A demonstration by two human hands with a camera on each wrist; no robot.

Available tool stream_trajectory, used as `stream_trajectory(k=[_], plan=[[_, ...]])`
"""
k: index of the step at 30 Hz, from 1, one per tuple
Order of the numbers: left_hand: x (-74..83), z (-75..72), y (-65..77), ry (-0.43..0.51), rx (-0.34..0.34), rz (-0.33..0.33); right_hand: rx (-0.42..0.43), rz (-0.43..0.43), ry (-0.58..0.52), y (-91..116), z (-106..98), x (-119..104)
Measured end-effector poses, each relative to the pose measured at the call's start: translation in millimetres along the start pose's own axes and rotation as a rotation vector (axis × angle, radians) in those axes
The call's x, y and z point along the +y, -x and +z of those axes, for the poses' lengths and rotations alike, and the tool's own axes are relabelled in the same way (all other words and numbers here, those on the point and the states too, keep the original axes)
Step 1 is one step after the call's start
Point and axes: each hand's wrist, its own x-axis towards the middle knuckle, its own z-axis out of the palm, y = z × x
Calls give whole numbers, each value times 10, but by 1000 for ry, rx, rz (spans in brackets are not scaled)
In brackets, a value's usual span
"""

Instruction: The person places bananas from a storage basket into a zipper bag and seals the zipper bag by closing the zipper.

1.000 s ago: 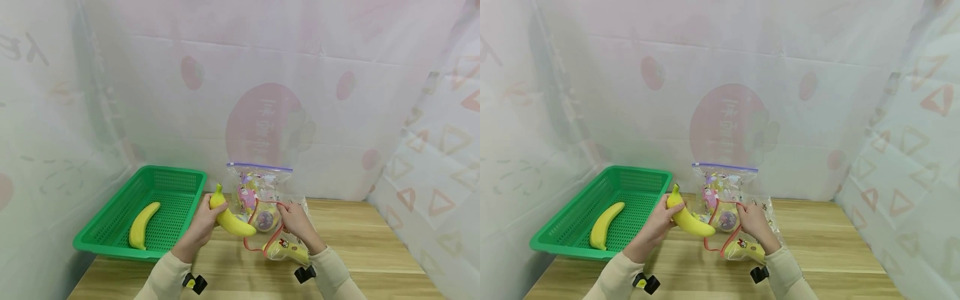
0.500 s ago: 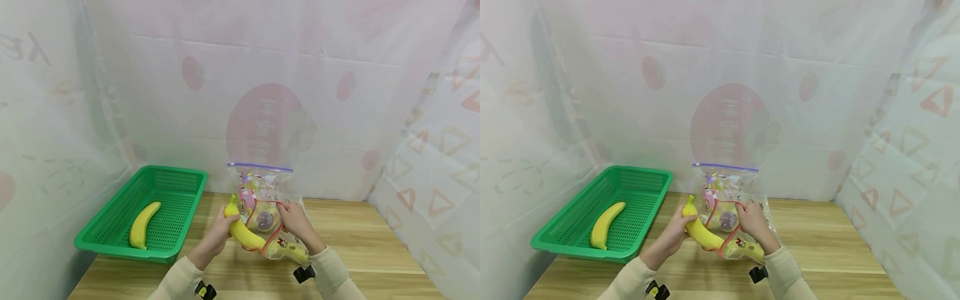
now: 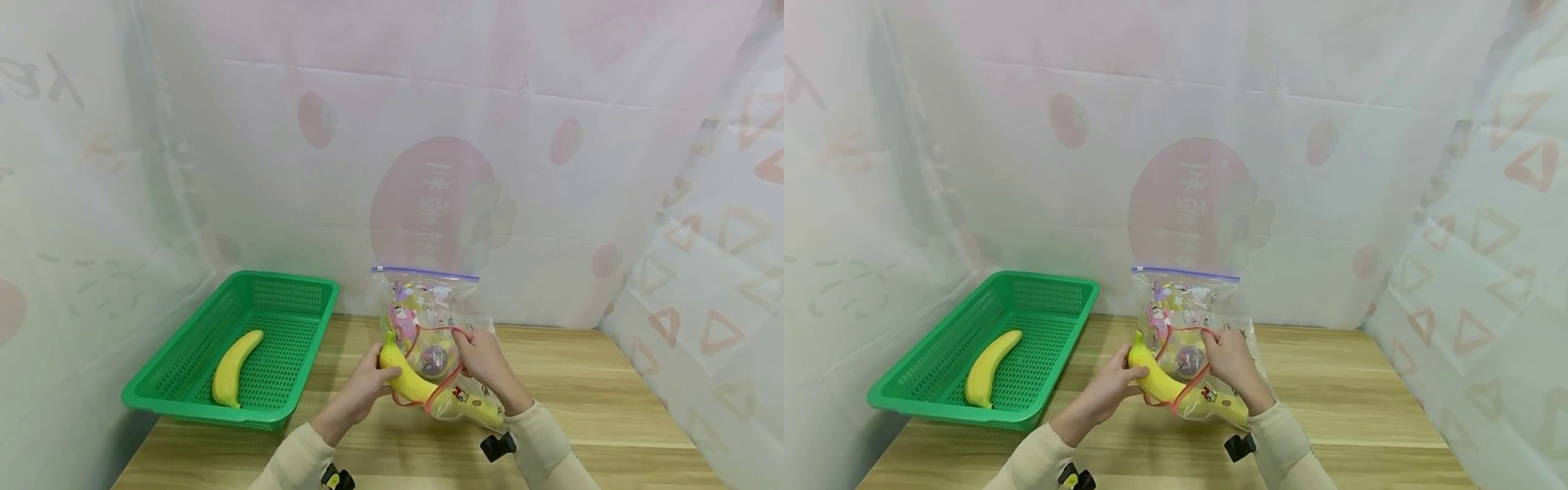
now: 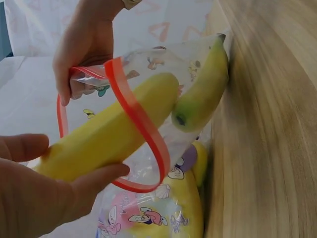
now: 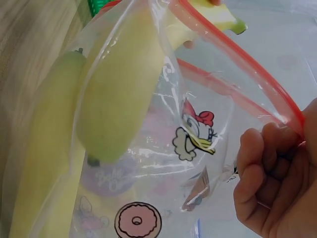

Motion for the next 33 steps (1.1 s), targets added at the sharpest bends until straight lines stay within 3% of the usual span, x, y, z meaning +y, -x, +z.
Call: stream_trajectory(k=[4, 17, 33], plan=[[-41, -15, -9, -59, -43, 10, -3, -2, -1, 1, -15, -15], [-147, 2, -29, -307, -74, 54, -1, -31, 25, -1, -22, -38], [-271, 87, -67, -420, -83, 69, -13, -3, 8, -2, -32, -61]])
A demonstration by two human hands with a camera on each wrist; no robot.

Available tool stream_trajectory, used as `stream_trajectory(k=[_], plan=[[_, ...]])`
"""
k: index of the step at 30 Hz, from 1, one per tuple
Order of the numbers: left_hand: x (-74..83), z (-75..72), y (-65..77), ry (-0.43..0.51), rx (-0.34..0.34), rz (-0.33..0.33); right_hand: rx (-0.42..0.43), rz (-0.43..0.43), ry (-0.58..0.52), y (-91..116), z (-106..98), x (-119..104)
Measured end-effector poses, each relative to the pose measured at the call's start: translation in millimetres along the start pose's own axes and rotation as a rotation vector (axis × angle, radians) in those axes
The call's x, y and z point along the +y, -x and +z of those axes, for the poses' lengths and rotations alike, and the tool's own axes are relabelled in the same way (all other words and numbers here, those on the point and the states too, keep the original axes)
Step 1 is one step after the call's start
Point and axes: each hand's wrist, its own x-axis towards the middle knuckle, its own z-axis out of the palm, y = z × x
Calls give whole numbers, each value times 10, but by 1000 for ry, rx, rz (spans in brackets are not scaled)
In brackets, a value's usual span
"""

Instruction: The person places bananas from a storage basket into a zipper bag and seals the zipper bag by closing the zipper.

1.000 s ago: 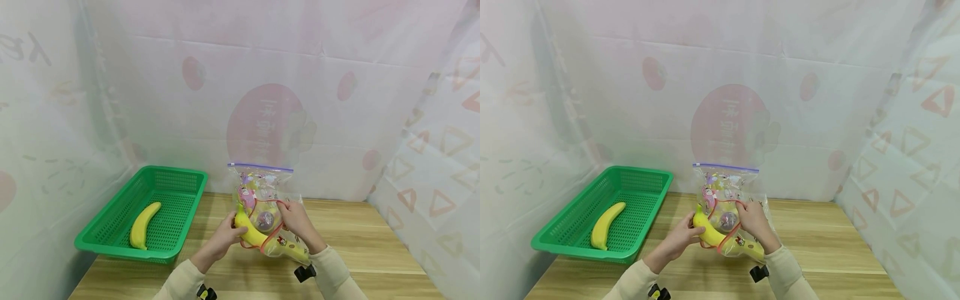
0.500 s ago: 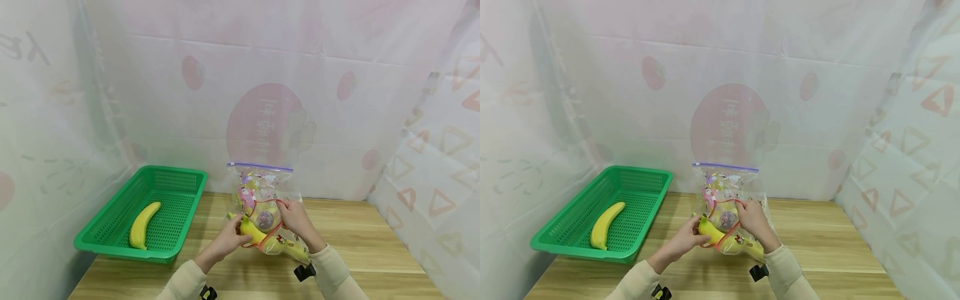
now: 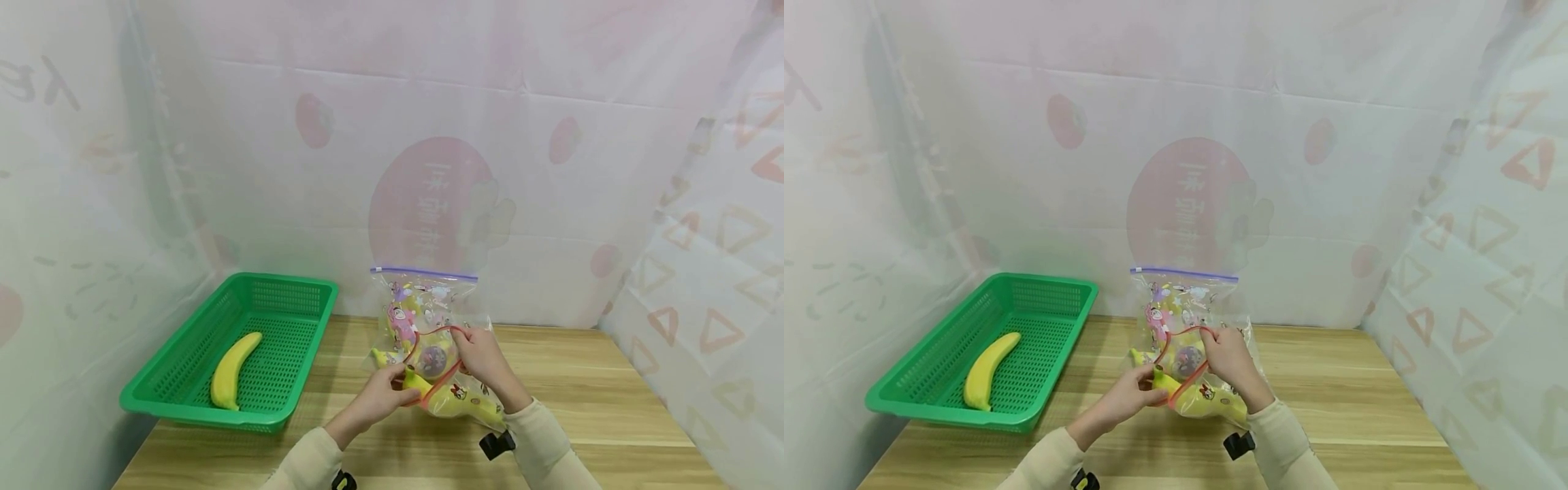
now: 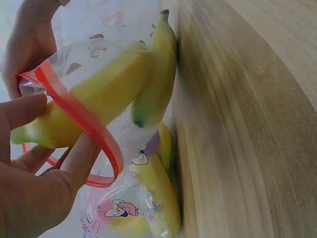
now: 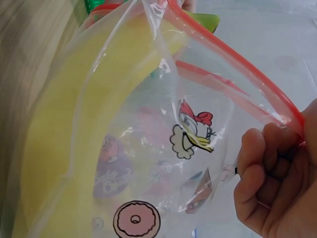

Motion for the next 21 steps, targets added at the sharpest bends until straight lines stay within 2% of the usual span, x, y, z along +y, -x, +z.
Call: stream_trajectory(k=[8, 21], plan=[[-21, 24, -30, -52, -63, 7, 7, -12, -14, -5, 17, -11], [38, 106, -124, -45, -112, 2, -2, -17, -41, 0, 6, -55]])
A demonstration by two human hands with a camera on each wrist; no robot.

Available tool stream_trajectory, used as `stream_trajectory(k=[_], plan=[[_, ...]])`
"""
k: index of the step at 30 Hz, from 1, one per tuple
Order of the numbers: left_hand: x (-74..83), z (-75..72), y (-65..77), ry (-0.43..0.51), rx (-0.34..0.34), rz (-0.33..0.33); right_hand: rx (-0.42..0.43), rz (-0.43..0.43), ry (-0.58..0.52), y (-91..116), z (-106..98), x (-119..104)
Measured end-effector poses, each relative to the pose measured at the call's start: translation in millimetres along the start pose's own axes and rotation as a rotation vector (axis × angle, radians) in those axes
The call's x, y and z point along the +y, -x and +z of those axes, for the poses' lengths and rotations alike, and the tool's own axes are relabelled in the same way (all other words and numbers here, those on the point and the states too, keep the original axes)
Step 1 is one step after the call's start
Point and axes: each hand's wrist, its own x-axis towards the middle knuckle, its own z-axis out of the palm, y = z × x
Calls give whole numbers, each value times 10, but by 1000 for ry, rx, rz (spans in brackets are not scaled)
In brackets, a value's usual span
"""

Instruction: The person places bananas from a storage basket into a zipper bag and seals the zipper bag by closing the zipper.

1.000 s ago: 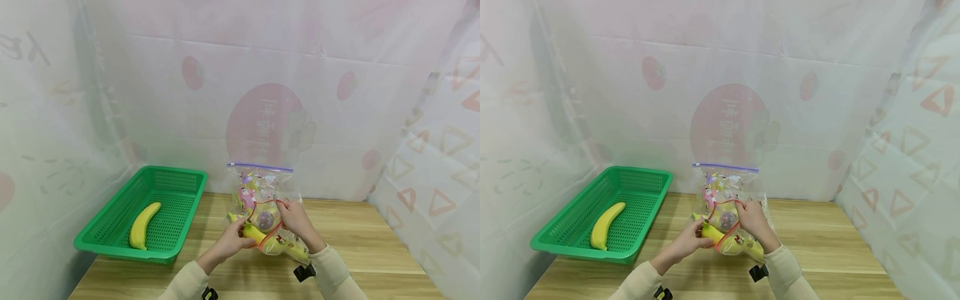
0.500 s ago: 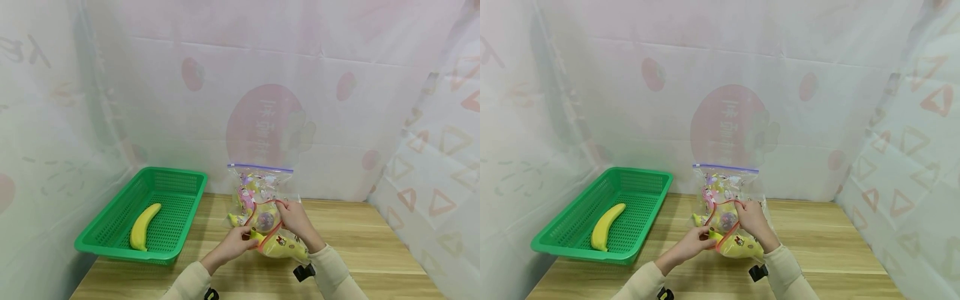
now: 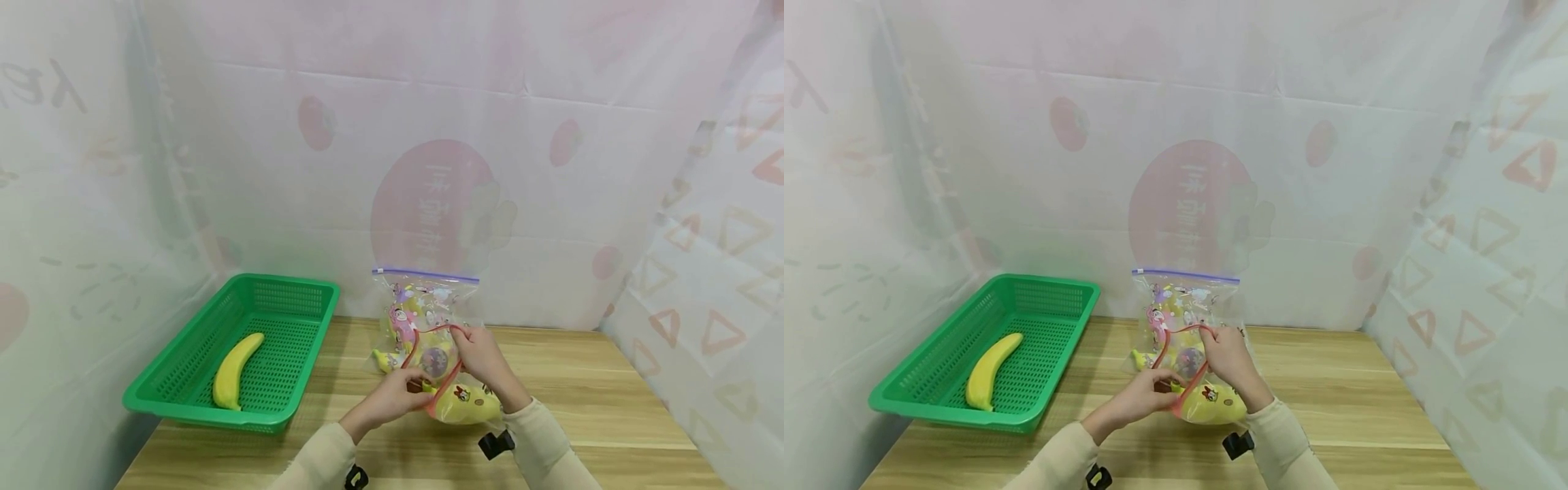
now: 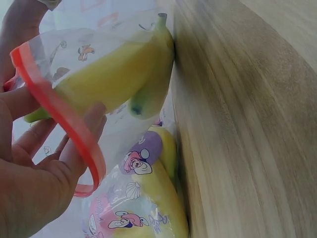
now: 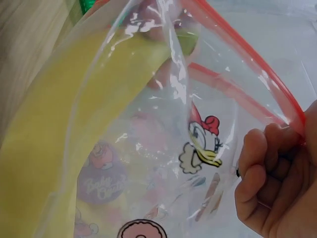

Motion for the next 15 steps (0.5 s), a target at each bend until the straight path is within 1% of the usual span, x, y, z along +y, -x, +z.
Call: stream_trajectory(k=[5, 12, 15], plan=[[-1, 37, -18, 3, -13, -8, 7, 15, 2, 4, -3, -11], [29, 28, -8, -45, -50, -27, 25, 17, 14, -16, -9, -16], [33, 23, -5, -42, -35, -12, 28, 22, 22, -28, -21, -13]])
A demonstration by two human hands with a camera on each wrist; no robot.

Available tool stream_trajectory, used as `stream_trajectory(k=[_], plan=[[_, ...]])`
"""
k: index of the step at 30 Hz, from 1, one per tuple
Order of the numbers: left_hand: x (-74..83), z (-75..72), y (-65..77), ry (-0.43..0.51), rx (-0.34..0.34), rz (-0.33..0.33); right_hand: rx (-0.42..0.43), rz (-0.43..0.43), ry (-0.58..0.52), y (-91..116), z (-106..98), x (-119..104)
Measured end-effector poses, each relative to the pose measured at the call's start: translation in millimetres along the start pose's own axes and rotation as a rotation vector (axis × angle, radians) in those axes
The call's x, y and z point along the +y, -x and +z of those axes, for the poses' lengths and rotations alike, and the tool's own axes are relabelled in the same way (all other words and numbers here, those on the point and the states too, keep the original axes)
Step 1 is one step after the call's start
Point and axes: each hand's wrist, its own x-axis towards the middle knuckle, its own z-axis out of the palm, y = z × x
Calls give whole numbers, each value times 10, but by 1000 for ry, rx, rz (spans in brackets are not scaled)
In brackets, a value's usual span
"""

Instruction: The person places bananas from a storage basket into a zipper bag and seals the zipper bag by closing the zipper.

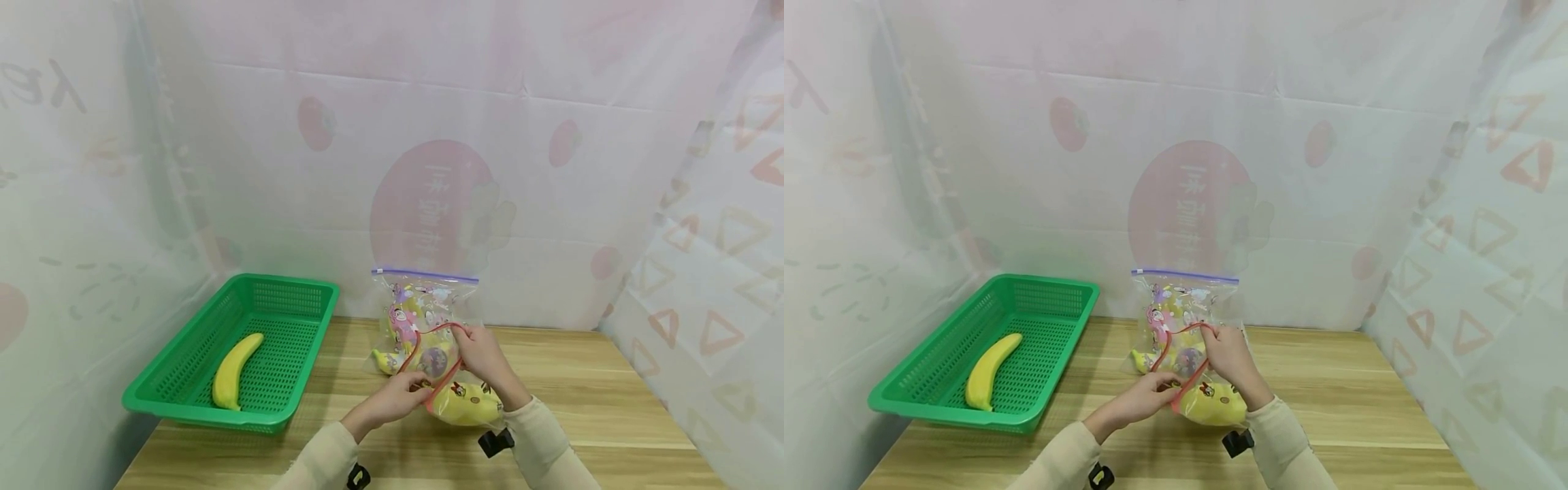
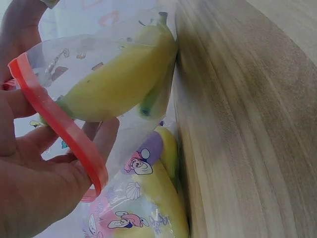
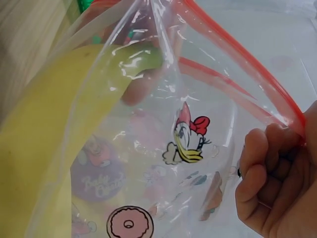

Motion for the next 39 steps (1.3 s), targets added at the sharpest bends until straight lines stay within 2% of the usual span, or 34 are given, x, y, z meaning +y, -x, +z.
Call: stream_trajectory(k=[6, 15, 21, 25, 29, 34, 39], plan=[[9, -21, -18, -17, 60, 16, -12, -9, -16, -23, -22, -9], [26, 1, -18, -5, 88, 10, 7, -13, -4, -35, -19, -1], [-8, 18, -60, 17, 96, 5, 3, -9, -32, -38, -23, 4], [8, -45, -62, -25, 98, 15, 0, -10, -48, -38, -31, 8], [156, -246, -25, -91, 101, 38, -3, -10, -51, -40, -33, 20], [400, -651, 21, -112, 118, 55, -16, -14, -58, -38, -26, 24], [604, -1105, 91, -201, 189, -72, -26, -17, -62, -34, -16, 17]])
